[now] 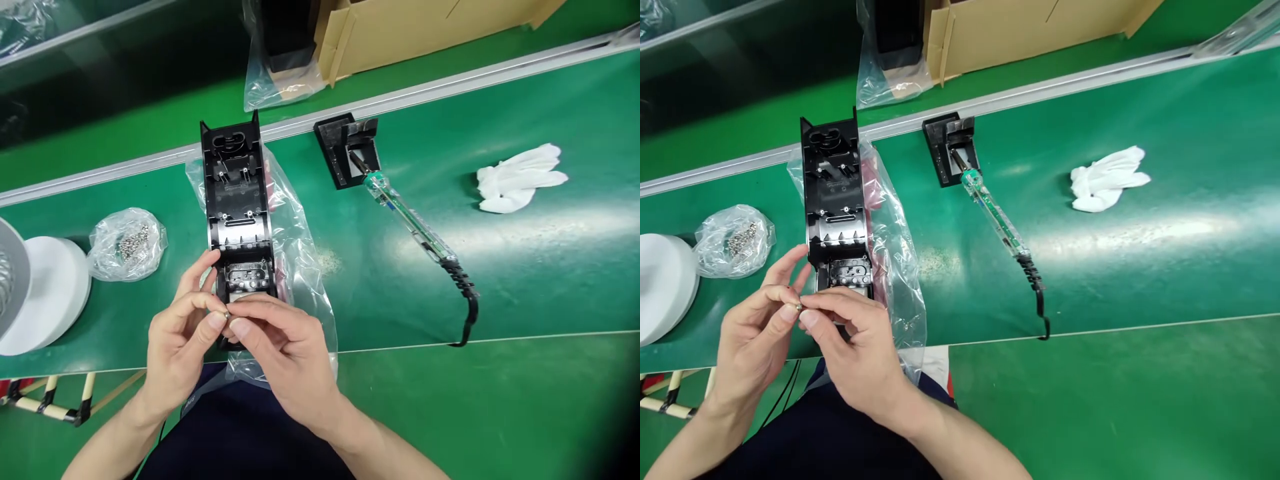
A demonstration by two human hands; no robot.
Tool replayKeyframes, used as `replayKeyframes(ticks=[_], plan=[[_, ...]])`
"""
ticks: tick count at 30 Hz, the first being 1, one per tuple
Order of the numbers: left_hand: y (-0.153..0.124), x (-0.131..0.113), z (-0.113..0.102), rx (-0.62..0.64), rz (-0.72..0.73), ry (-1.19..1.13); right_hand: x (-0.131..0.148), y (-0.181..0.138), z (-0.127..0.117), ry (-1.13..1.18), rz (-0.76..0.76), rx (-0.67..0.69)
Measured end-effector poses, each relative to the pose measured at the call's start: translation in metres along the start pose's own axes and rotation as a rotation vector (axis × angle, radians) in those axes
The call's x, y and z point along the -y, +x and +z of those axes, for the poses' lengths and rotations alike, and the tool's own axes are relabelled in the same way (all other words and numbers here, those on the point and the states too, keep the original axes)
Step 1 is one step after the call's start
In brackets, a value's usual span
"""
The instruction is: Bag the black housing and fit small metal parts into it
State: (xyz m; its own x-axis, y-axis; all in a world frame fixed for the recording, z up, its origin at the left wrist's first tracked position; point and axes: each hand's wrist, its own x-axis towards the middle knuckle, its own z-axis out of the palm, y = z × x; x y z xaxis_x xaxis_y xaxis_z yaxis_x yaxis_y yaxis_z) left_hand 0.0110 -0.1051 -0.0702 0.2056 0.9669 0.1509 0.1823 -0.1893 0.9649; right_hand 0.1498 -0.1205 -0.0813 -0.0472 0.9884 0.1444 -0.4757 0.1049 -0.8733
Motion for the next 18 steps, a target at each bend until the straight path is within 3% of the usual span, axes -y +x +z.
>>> replayKeyframes(ticks=[3, 7, 9, 12, 15, 18], plan=[[-0.006, 0.005, 0.001, -0.069, 0.011, -0.035, -0.004, -0.001, 0.01, -0.094, -0.044, -0.063], [-0.016, 0.006, 0.0, -0.125, -0.005, -0.041, -0.011, -0.002, 0.016, -0.499, -0.318, -0.092], [-0.021, 0.006, -0.002, -0.156, -0.021, -0.003, -0.015, -0.003, 0.017, -0.701, -0.373, -0.052], [-0.023, 0.01, -0.005, -0.176, -0.068, 0.073, -0.022, -0.002, 0.015, -0.89, -0.337, 0.025], [-0.018, 0.021, -0.007, -0.165, -0.119, 0.132, -0.027, 0.001, 0.009, -0.907, -0.272, 0.044], [-0.01, 0.036, -0.013, -0.265, -0.095, 0.198, -0.028, 0.006, 0.002, -0.965, -0.285, 0.007]])
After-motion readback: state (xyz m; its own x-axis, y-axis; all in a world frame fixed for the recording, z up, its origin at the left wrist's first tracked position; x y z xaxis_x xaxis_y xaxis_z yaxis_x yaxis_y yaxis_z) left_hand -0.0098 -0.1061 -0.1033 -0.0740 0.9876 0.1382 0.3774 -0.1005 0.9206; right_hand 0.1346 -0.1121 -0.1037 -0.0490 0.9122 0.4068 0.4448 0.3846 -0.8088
